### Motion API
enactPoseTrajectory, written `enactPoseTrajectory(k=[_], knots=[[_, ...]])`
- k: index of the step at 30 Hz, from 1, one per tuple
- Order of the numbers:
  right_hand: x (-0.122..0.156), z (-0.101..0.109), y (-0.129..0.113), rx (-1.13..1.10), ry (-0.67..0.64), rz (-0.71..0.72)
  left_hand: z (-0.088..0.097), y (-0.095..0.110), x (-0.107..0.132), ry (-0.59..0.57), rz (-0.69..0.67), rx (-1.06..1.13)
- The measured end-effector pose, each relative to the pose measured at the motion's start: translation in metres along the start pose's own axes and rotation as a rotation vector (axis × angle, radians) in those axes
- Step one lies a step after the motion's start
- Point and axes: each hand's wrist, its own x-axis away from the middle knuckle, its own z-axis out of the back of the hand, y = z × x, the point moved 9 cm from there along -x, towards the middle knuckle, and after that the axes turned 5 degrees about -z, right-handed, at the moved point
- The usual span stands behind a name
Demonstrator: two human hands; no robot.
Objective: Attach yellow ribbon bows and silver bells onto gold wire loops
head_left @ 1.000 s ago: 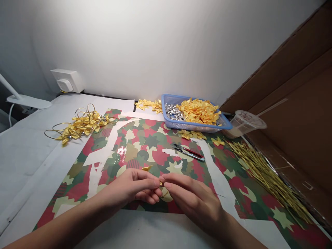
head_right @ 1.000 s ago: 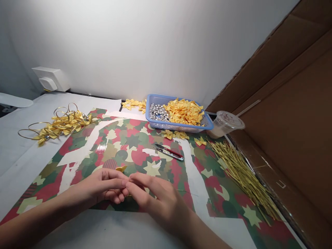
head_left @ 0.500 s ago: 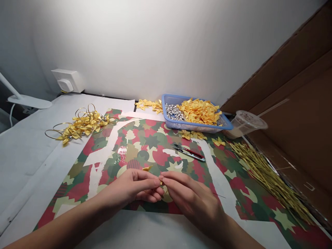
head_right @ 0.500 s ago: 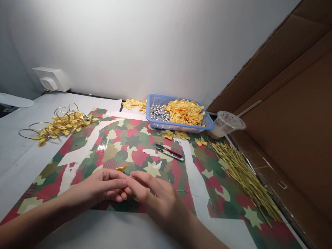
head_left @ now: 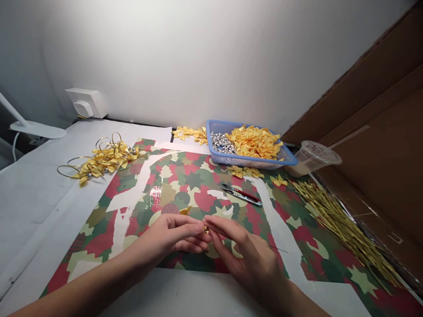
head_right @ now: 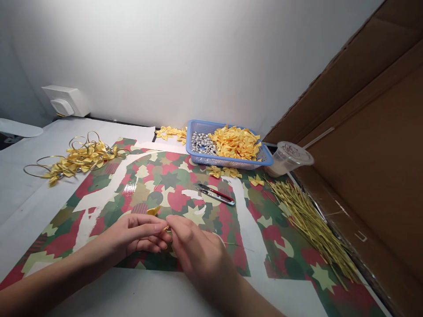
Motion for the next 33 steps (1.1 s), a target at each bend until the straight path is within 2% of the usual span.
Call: enactPoseTrajectory(k=[7, 11, 13, 17, 19, 21, 25, 33], knots=[[-0.001, 0.001, -0.011, 0.075, -0.003, 0.004, -0.001, 0.01, 0.001, 0.035, -0.111, -0.141], [-0.002, 0.006, -0.008, -0.021, -0.011, -0.026, -0.004, 0.013, 0.002, 0.021, -0.13, -0.145], [-0.003, 0.003, 0.005, -0.132, -0.068, -0.136, -0.005, 0.013, 0.002, 0.012, -0.115, -0.158], [0.005, -0.018, 0.038, -0.46, -0.254, -0.512, -0.003, 0.01, 0.002, 0.019, -0.064, -0.182], [0.009, -0.024, 0.046, -0.588, -0.273, -0.635, -0.001, 0.01, 0.002, 0.031, -0.055, -0.188], [0.011, -0.025, 0.052, -0.638, -0.265, -0.692, 0.002, 0.011, 0.002, 0.045, -0.054, -0.199], [0.011, -0.025, 0.056, -0.594, -0.274, -0.691, 0.002, 0.009, 0.004, 0.041, -0.027, -0.226], [0.002, -0.017, 0.052, -0.591, -0.243, -0.551, 0.001, 0.008, 0.003, 0.039, 0.005, -0.214]])
